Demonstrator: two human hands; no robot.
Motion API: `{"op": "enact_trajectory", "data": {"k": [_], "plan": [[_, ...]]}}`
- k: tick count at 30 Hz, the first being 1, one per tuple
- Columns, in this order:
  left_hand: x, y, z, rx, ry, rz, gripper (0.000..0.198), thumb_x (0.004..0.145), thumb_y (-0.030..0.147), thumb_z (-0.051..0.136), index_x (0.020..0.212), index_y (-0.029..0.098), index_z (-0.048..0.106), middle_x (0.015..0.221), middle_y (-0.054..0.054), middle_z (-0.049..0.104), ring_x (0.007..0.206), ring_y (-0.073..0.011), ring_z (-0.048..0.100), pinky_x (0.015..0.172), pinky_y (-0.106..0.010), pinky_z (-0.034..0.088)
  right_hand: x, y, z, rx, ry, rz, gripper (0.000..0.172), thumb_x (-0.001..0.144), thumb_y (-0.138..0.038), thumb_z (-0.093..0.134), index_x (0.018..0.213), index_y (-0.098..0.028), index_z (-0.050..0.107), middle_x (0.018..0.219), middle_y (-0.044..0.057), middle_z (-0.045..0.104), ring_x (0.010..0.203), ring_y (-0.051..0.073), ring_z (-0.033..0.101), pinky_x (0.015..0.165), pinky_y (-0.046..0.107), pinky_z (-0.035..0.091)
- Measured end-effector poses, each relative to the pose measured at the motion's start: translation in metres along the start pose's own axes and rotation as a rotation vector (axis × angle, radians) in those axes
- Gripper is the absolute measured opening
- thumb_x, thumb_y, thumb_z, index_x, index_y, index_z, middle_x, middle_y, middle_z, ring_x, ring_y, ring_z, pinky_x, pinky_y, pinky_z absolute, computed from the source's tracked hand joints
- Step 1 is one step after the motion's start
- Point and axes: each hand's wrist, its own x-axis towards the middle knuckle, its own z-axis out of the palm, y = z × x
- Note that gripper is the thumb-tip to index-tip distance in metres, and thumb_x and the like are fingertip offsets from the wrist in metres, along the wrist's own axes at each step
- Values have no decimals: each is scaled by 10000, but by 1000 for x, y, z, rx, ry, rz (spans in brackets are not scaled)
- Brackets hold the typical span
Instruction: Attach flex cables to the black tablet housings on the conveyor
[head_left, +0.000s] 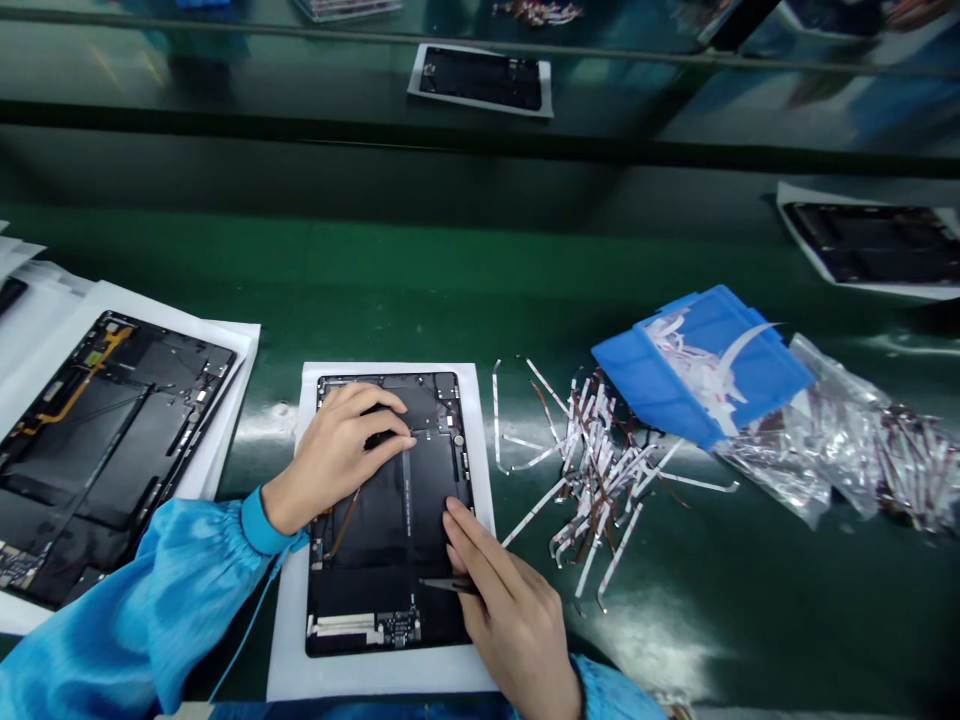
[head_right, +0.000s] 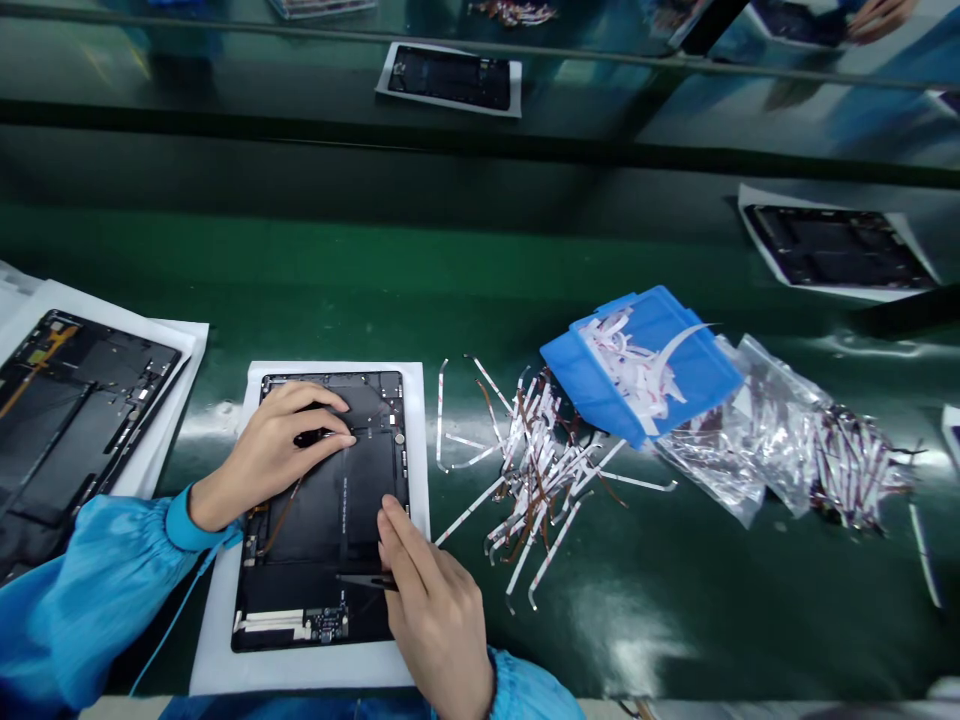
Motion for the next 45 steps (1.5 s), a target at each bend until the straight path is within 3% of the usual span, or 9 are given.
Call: {"op": "enact_trajectory", "data": {"k": [4, 8, 11, 15, 19, 26, 34, 38, 45], "plan": [[1, 2, -2, 4, -33, -15, 115, 949, 319, 628, 976, 227, 692, 1149, -37, 676, 1060, -235, 574, 918, -405, 427, -5, -7, -23, -90, -79, -50, 669, 883, 47, 347, 1515, -168, 392, 1379, 84, 618, 1027, 198, 707, 785, 315, 571], [1, 4, -4, -3, -61, -27, 195, 959, 315, 614, 1139, 241, 626, 1201, -36, 650, 1104, -236, 555, 925, -395, 414, -3, -18, -36, -182, -190, -316, 450, 984, -135, 374, 1377, -224, 575, 1391, -13, 608, 1184, 214, 622, 1049, 387, 468], [1, 4, -4, -9, -65, -32, 181, 968, 300, 597, 1141, 252, 625, 1231, -35, 632, 1133, -242, 539, 939, -398, 404, 4, -26, -28, -254, -217, -384, 406, 1025, -216, 345, 1322, -219, 621, 1387, -35, 617, 1273, 240, 553, 1235, 501, 203], [0, 5, -3, -20, -63, -40, 157, 966, 287, 600, 1115, 253, 638, 1232, -30, 629, 1143, -244, 533, 945, -403, 403, 9, -32, -15, -285, -215, -306, 463, 977, -83, 312, 1306, -169, 627, 1391, 0, 620, 1431, 273, 376, 1225, 589, -92], [0, 5, -2, -30, -46, -45, 125, 957, 281, 616, 1070, 246, 655, 1221, -29, 640, 1139, -243, 540, 947, -410, 408, 18, -31, -8, -277, -215, -223, 576, 851, 46, 335, 1346, -115, 582, 1439, 25, 577, 1529, 278, 131, 1221, 612, -94], [0, 5, -2, -78, 4, -29, 164, 953, 247, 609, 1111, 230, 645, 1205, -44, 661, 1135, -249, 575, 953, -424, 451, 51, -12, -5, -112, -236, -58, 634, 830, 78, 335, 1375, -172, 540, 1386, 28, 623, 1496, 305, 260, 1168, 741, 147], [-15, 24, -21, -85, 250, -81, 242, 1018, 159, 421, 1211, 186, 564, 1300, -87, 625, 1314, -208, 505, 1118, -407, 376, 76, 6, 7, -76, -159, -112, 598, 834, 73, 366, 1333, -182, 575, 1370, 41, 636, 1484, 284, 298, 1195, 702, 96], [-67, 51, -23, 149, 49, 26, 210, 1021, 236, 463, 1176, 168, 587, 1316, -91, 641, 1390, -240, 436, 1097, -393, 353, 80, 16, 13, 57, -95, -118, 620, 793, 89, 353, 1290, -187, 602, 1321, 35, 668, 1446, 254, 373, 1208, 667, 115], [-117, 65, -13, 448, -350, 329, 757, 919, 688, 462, 1494, 196, 428, 1562, -22, 417, 1433, -307, 359, 1136, -420, 271, 82, 20, 16, 182, -70, -64, 619, 776, 86, 369, 1248, -220, 629, 1264, 13, 697, 1371, 213, 463, 1231, 602, 121]]}}
